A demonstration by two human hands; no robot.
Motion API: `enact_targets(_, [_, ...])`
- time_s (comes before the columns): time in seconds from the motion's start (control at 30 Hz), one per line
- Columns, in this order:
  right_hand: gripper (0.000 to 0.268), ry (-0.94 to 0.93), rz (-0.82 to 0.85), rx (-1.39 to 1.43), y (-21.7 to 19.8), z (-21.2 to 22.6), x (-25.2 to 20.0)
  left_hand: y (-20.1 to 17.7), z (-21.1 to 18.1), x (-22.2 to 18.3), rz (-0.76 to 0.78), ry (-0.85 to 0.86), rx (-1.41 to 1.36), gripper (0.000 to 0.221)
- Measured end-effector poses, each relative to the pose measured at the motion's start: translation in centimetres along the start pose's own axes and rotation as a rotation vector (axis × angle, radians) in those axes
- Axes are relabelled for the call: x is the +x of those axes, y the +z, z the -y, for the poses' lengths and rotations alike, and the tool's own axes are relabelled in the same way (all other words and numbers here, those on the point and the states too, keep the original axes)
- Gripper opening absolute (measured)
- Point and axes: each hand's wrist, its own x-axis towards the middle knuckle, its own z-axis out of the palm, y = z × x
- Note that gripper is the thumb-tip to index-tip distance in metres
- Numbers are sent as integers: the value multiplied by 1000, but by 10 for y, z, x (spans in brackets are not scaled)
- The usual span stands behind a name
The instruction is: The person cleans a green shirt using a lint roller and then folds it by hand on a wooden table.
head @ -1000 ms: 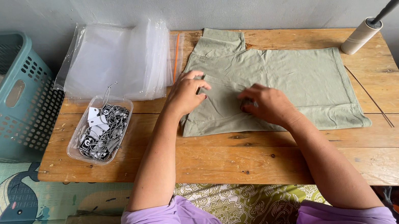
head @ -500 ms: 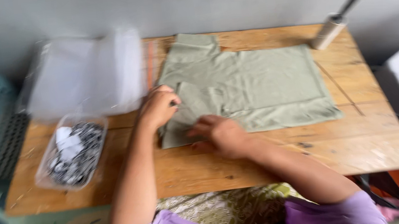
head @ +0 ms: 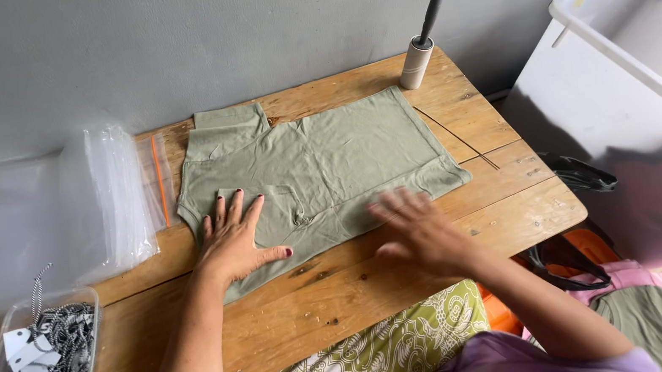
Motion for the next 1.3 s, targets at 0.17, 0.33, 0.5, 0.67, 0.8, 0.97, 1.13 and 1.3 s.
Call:
enact_targets(0.17, [77,415,-8,-13,33,-115,-47,-2,-4,-5,5,-3,-4,117])
enact_targets(0.33, [77,483,-60,110,-4,-85,-45,3,-10,-4,-67,-5,18,108])
enact_targets(0.5, [76,324,150,10,-11,-58,-23,8,-21,0,-66,17,90,116])
enact_targets(0.67, [69,392,123,8,-23,-72,-7,-3,-32,-12,8,-20,106,118])
enact_targets(0.8, [60,422,-65,36,-13,-123,36,-13,-46,-27,84,-76,204,120])
enact_targets(0.97, [56,411,-90,70,-14,-167,106,-31,-30,-8,74,-117,153,102])
enact_targets(1.13, [46,390,-189,102,14,-193,173,-85,22,59,-218,-234,-29,67])
enact_targets(1.3, [42,273,-248,-180,70,-238,215,-45,110,210,-476,-425,-165,56])
